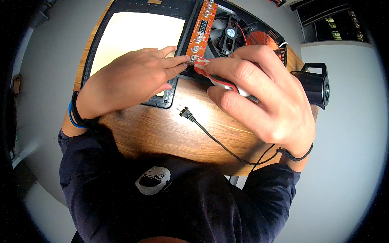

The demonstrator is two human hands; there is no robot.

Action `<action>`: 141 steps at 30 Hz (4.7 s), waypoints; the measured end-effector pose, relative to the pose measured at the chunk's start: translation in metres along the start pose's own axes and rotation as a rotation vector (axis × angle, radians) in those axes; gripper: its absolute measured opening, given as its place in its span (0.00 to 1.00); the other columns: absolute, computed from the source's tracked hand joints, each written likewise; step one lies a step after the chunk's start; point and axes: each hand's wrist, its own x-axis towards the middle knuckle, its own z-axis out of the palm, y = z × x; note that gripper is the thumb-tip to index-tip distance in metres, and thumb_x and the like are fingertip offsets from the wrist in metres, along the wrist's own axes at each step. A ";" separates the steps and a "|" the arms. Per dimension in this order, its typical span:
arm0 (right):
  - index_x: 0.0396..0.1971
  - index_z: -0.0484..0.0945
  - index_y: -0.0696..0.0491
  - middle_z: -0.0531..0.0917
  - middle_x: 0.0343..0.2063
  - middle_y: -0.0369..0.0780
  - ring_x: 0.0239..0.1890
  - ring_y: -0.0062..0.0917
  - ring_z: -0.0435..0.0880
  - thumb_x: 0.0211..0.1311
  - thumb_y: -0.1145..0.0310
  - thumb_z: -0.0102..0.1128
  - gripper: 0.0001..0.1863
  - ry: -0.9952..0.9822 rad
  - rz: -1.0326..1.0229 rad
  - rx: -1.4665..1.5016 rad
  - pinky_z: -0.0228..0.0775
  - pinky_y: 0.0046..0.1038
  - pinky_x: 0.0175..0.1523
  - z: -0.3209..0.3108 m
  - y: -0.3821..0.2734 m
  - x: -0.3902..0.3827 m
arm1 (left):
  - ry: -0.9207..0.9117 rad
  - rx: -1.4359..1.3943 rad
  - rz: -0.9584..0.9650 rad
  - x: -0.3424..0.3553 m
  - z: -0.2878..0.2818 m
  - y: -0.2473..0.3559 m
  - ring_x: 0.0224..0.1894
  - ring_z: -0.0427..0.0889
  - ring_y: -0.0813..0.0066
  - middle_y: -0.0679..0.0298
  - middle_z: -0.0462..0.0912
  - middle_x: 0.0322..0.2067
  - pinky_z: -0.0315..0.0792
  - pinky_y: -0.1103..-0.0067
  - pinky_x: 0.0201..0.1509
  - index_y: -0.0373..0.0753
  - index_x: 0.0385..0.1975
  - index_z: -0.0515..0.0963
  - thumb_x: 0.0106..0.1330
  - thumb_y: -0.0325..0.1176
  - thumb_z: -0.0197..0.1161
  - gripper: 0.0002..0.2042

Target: The person uses a screwdriver to loosen screws on a disassembled electronic device, removes a copper coil component, and wipes it with a blue cloth. The person then repositions the coil and continues adjusting internal parts.

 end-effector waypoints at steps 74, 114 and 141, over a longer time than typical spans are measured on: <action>0.56 0.84 0.59 0.88 0.58 0.48 0.51 0.49 0.92 0.66 0.75 0.75 0.20 -0.443 0.553 0.374 0.87 0.46 0.56 0.054 -0.004 -0.160 | 0.119 -0.116 -0.323 0.070 -0.014 0.014 0.43 0.88 0.54 0.58 0.87 0.37 0.82 0.64 0.47 0.36 0.45 0.86 0.76 0.27 0.75 0.05; 0.46 0.80 0.56 0.83 0.40 0.46 0.45 0.47 0.88 0.73 0.74 0.73 0.10 0.281 0.593 0.142 0.83 0.42 0.51 0.014 0.048 -0.206 | -0.119 -0.445 -0.079 0.126 -0.010 0.084 0.71 0.85 0.40 0.46 0.83 0.75 0.82 0.57 0.72 0.36 0.59 0.84 0.72 0.32 0.81 0.20; 0.49 0.86 0.56 0.95 0.45 0.46 0.50 0.40 0.94 0.79 0.71 0.70 0.07 -0.358 1.409 -0.092 0.86 0.40 0.58 -0.021 0.110 -0.370 | -0.180 -0.311 0.055 0.111 0.001 0.081 0.74 0.83 0.37 0.40 0.78 0.77 0.81 0.55 0.76 0.34 0.53 0.86 0.75 0.38 0.78 0.16</action>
